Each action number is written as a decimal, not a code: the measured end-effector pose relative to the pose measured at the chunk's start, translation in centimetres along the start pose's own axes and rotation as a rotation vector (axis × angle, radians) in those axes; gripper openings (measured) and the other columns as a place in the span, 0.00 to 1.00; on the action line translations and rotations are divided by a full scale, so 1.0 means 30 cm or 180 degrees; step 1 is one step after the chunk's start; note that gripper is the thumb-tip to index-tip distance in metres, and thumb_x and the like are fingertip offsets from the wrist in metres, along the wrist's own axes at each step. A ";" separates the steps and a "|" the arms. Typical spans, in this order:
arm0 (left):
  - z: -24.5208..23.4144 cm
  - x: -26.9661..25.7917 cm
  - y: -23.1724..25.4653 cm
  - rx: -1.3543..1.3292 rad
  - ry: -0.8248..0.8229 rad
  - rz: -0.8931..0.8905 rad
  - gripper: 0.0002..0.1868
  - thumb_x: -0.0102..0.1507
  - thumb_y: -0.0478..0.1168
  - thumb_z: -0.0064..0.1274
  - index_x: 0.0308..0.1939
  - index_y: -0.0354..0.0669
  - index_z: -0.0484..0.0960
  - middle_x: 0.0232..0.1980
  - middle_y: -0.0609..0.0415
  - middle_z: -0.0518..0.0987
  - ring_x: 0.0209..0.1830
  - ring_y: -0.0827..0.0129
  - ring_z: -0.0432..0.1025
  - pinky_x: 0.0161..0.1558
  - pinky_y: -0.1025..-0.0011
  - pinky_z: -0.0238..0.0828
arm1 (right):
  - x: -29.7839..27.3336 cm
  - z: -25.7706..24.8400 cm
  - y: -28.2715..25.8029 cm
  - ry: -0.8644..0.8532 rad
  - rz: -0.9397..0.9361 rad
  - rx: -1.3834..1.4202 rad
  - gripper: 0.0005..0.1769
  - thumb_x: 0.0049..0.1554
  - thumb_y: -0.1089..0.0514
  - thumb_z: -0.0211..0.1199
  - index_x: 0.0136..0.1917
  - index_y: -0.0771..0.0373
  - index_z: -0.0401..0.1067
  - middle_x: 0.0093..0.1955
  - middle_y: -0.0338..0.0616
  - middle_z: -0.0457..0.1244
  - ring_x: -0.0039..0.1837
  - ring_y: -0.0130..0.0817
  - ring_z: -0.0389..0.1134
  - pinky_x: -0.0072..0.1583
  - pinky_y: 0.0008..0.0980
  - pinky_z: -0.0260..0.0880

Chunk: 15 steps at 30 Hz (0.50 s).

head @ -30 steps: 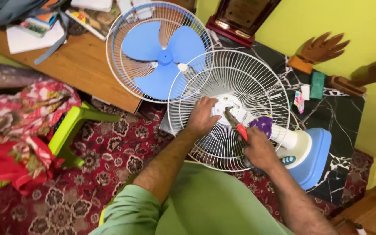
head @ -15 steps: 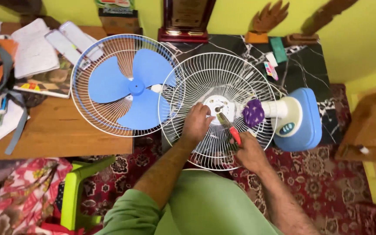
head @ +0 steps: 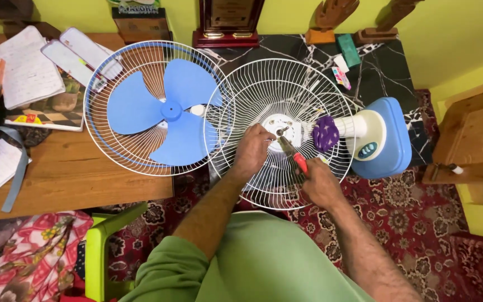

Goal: The person works on the central hub of a white pedestal fan, using hands and a pair of red-handled pliers to manipulate small components inside the motor housing. The task involves repeated adjustments and tool use focused on the fan's internal mechanism.

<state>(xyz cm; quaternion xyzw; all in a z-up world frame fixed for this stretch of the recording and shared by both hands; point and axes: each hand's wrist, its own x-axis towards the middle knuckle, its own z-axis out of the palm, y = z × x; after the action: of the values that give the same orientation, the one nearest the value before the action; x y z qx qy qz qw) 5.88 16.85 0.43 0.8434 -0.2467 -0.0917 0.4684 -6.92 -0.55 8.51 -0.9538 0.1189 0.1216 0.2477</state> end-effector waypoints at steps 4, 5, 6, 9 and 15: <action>-0.007 0.000 -0.014 -0.0211 0.0158 0.0399 0.17 0.60 0.29 0.56 0.53 0.39 0.83 0.53 0.49 0.74 0.56 0.61 0.68 0.64 0.63 0.66 | 0.012 0.021 -0.013 0.0036 -0.0040 0.0193 0.20 0.44 0.73 0.55 0.49 0.62 0.75 0.51 0.49 0.64 0.56 0.46 0.66 0.59 0.45 0.67; -0.004 -0.003 -0.014 -0.0221 0.0172 0.0215 0.14 0.60 0.31 0.58 0.50 0.38 0.83 0.51 0.49 0.74 0.55 0.62 0.68 0.63 0.62 0.67 | 0.011 0.025 -0.019 0.0077 -0.0081 0.0160 0.20 0.44 0.73 0.55 0.50 0.63 0.75 0.52 0.49 0.64 0.56 0.46 0.66 0.59 0.45 0.67; 0.000 -0.003 -0.015 -0.0229 0.0188 0.0035 0.11 0.60 0.34 0.59 0.47 0.38 0.82 0.50 0.50 0.74 0.54 0.63 0.68 0.62 0.62 0.68 | 0.013 0.029 -0.027 0.0035 0.0011 0.0038 0.20 0.45 0.73 0.56 0.50 0.62 0.75 0.52 0.49 0.64 0.56 0.45 0.66 0.59 0.45 0.67; 0.023 -0.004 -0.032 -0.0049 0.0386 -0.0004 0.06 0.61 0.37 0.62 0.40 0.39 0.83 0.46 0.52 0.75 0.51 0.65 0.70 0.61 0.65 0.71 | 0.012 0.040 -0.059 -0.0143 0.0288 -0.0275 0.19 0.47 0.72 0.57 0.52 0.61 0.75 0.54 0.48 0.64 0.57 0.43 0.67 0.59 0.45 0.68; 0.062 0.021 -0.098 -0.0339 0.0448 0.0271 0.04 0.65 0.33 0.58 0.41 0.45 0.86 0.46 0.55 0.77 0.50 0.66 0.72 0.59 0.71 0.76 | 0.023 0.004 -0.072 -0.0088 -0.0012 -0.1304 0.30 0.43 0.67 0.64 0.61 0.69 0.68 0.60 0.54 0.62 0.59 0.49 0.64 0.59 0.50 0.68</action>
<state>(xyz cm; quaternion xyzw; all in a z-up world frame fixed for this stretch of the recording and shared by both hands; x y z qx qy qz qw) 6.68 16.44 -2.97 0.8103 -0.2436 -0.0252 0.5323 -5.68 1.22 9.18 -0.9827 0.0864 0.1559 0.0505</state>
